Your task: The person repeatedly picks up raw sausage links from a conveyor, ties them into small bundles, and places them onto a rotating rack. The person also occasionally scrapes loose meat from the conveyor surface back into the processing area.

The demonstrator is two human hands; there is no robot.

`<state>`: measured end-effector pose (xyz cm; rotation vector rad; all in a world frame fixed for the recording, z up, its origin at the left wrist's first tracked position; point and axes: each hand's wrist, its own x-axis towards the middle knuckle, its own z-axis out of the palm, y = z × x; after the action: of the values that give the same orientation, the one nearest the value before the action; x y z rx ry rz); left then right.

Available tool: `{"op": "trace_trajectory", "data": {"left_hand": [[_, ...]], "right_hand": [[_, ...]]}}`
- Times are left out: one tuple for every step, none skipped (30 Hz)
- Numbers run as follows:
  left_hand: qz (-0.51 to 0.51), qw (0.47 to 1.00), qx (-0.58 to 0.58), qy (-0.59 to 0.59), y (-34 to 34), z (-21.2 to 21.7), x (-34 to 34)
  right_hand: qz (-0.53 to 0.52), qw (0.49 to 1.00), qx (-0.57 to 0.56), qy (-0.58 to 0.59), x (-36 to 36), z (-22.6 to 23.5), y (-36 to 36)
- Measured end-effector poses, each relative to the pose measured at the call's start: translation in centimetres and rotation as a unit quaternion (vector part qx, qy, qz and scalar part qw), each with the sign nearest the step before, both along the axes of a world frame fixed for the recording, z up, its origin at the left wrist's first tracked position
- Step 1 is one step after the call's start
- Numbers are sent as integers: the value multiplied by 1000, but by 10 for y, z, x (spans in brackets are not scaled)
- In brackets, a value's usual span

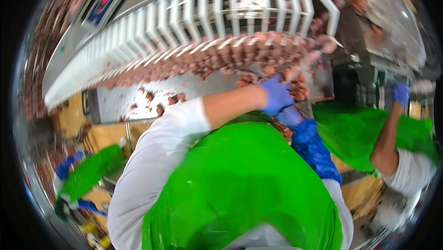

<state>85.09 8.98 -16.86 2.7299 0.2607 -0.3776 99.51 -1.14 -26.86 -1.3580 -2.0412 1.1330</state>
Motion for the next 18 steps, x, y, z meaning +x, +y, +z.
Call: {"op": "trace_trajectory", "data": {"left_hand": [[14,998,-21,59,4,5,7],[22,992,-43,117,9,18,10],[18,990,-82,111,17,45,7],[28,987,-123,102,21,65,-2],[51,981,-151,113,24,62,-7],[71,974,-179,120,27,58,-8],[81,967,-205,127,30,56,-7],[79,975,-180,101,32,54,-11],[74,983,-152,76,34,52,-16],[62,982,-153,89,40,30,-11],[49,981,-155,104,46,7,-5],[50,978,-184,83,46,-19,1],[49,973,-216,62,42,-44,11],[38,968,-245,40,33,-63,24],[38,961,-273,13,25,-75,31],[28,953,-301,-12,18,-83,39],[15,943,-329,-36,15,-86,44],[40,938,-342,-49,16,-42,17]], "right_hand": [[0,991,-130,18,9,21,-1],[-56,980,-191,18,30,7,-11],[-115,961,-250,19,42,-8,-19],[-100,961,-249,71,40,12,-16],[-93,956,-248,123,39,49,-11],[-101,962,-219,124,32,79,-7],[-105,971,-187,106,35,84,-10],[-106,978,-157,84,38,88,-12],[-98,987,-122,41,60,68,-13],[-89,992,-87,-2,71,58,-10],[-114,982,-144,37,67,66,-8],[-136,967,-204,75,58,84,-7],[-159,944,-265,111,52,92,-4],[-140,956,-236,100,53,89,-5],[-109,969,-206,83,54,86,0],[-88,978,-175,69,55,84,2],[-83,982,-172,7,54,89,3],[-78,988,-134,27,54,85,1]]}}
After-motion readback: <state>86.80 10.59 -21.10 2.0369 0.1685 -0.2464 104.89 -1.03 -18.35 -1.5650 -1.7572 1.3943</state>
